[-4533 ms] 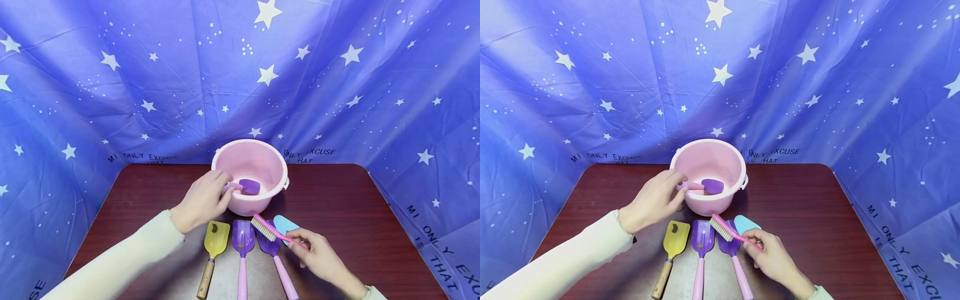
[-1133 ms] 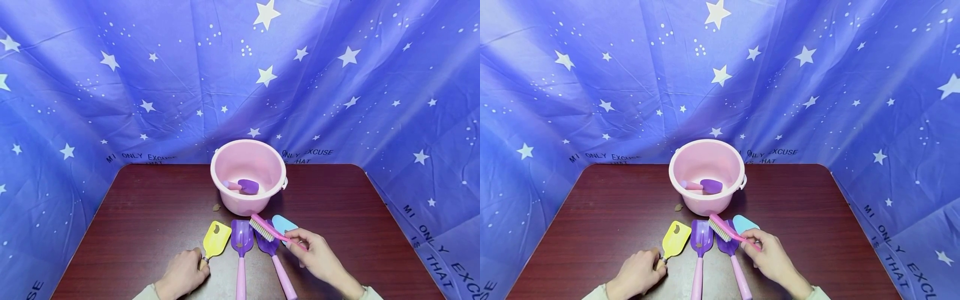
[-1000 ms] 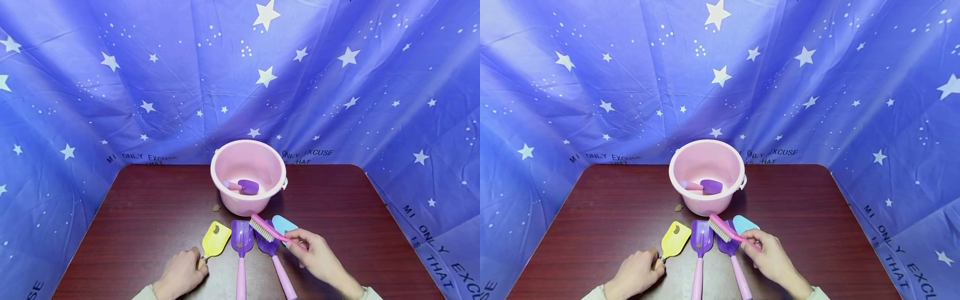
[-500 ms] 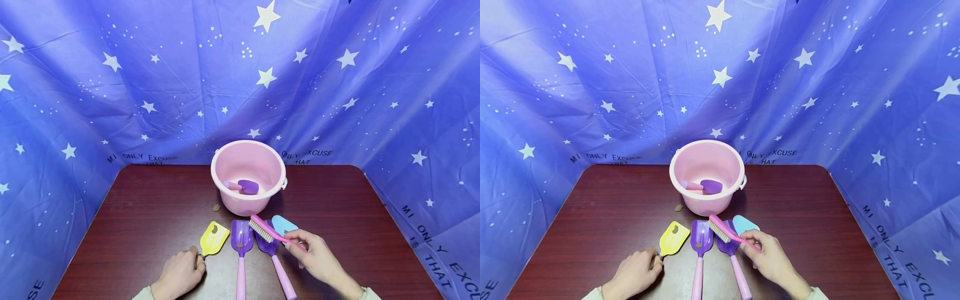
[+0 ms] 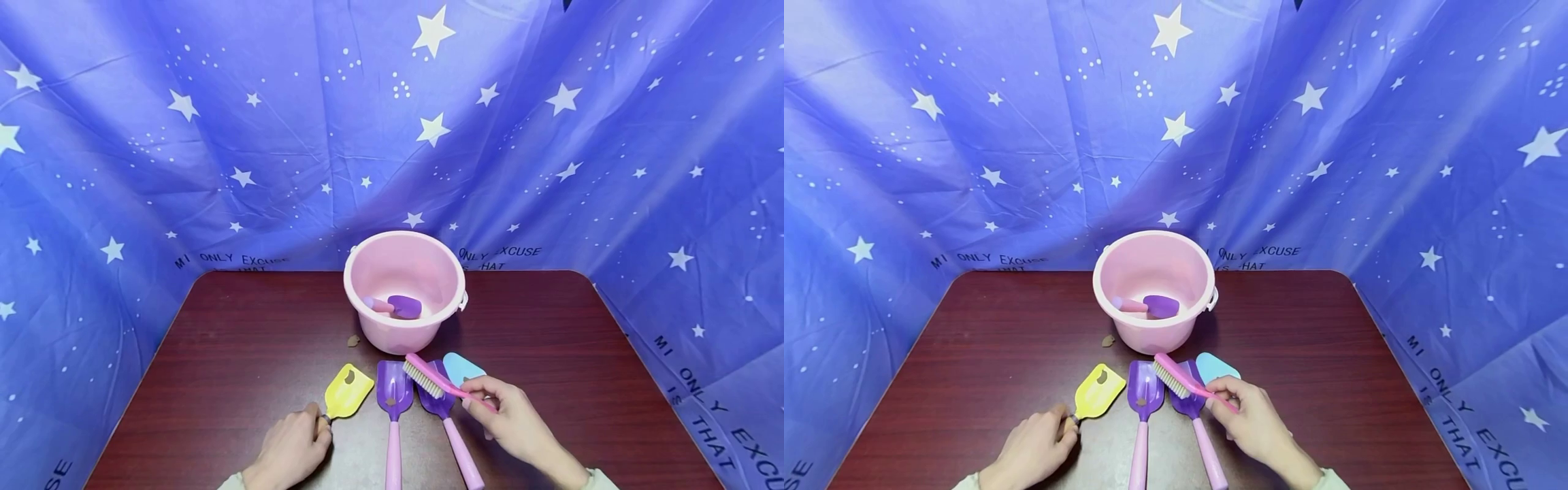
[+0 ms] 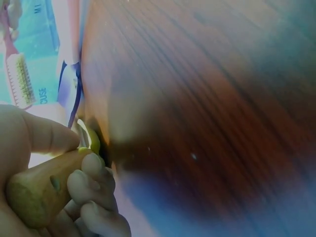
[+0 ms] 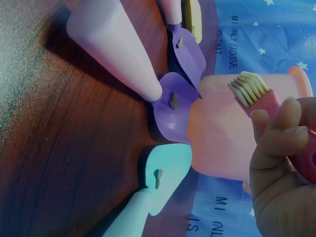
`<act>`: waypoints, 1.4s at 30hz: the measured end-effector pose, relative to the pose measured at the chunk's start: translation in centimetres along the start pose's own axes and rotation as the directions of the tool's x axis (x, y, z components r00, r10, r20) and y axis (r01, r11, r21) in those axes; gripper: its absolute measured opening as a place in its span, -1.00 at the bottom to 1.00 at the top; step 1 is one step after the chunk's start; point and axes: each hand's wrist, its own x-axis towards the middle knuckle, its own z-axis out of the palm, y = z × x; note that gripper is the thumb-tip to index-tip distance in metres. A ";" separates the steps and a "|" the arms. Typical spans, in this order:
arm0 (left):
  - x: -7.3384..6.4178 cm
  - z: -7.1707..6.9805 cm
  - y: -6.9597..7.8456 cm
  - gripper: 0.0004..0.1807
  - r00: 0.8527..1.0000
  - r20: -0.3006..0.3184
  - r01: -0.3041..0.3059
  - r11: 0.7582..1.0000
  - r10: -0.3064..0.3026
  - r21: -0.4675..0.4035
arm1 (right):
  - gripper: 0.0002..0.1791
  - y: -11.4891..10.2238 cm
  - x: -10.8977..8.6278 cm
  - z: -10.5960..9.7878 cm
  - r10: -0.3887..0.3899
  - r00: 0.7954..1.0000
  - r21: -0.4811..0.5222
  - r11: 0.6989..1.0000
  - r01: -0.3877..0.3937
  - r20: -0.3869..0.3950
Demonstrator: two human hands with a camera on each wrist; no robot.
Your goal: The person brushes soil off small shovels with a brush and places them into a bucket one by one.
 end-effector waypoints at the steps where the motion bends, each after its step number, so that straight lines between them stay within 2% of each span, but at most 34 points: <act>1: 0.0 -0.1 0.0 -0.74 1.000 0.001 0.004 1.000 -0.004 -0.003 | -0.80 -0.1 0.0 0.0 -0.001 1.000 -0.003 1.000 0.001 0.002; 9: -0.3 -1.3 -0.5 -0.75 0.998 0.025 0.057 0.998 -0.057 0.006 | -0.81 -0.7 0.2 1.0 -0.016 1.000 -0.031 0.999 0.016 -0.003; 19: -0.4 -3.1 -0.2 -0.72 0.998 0.005 0.062 0.997 -0.062 0.042 | -0.81 -2.4 1.2 2.5 -0.043 0.999 -0.029 0.999 0.044 0.025; 24: -0.4 -3.9 0.2 -0.77 0.999 -0.017 0.046 0.998 -0.046 0.040 | -0.81 -4.7 1.1 3.0 -0.061 0.998 -0.023 0.998 0.061 0.025; 28: -0.3 -4.3 0.3 -0.80 0.998 -0.018 0.059 0.998 -0.058 0.038 | -0.82 -6.3 1.2 3.4 -0.093 0.995 -0.018 0.995 0.093 0.026; 30: -0.2 -4.4 0.3 -0.79 0.998 -0.016 0.061 0.997 -0.061 0.039 | -0.82 -6.1 1.3 3.8 -0.083 0.996 -0.015 0.996 0.084 0.043; 34: -0.3 -4.4 0.3 -0.76 0.998 -0.021 0.055 0.997 -0.054 0.047 | -0.80 -4.5 1.8 5.0 -0.070 0.995 0.001 0.998 0.071 0.077; 37: -0.4 -4.4 0.3 -0.75 0.998 -0.024 0.052 0.998 -0.051 0.046 | -0.77 -3.7 2.2 6.1 -0.141 0.987 -0.026 0.989 0.143 0.072; 42: -0.4 -4.2 0.3 -0.76 0.998 -0.013 0.054 0.998 -0.054 0.033 | -0.72 -3.6 2.5 7.8 -0.282 0.958 -0.143 0.947 0.286 0.047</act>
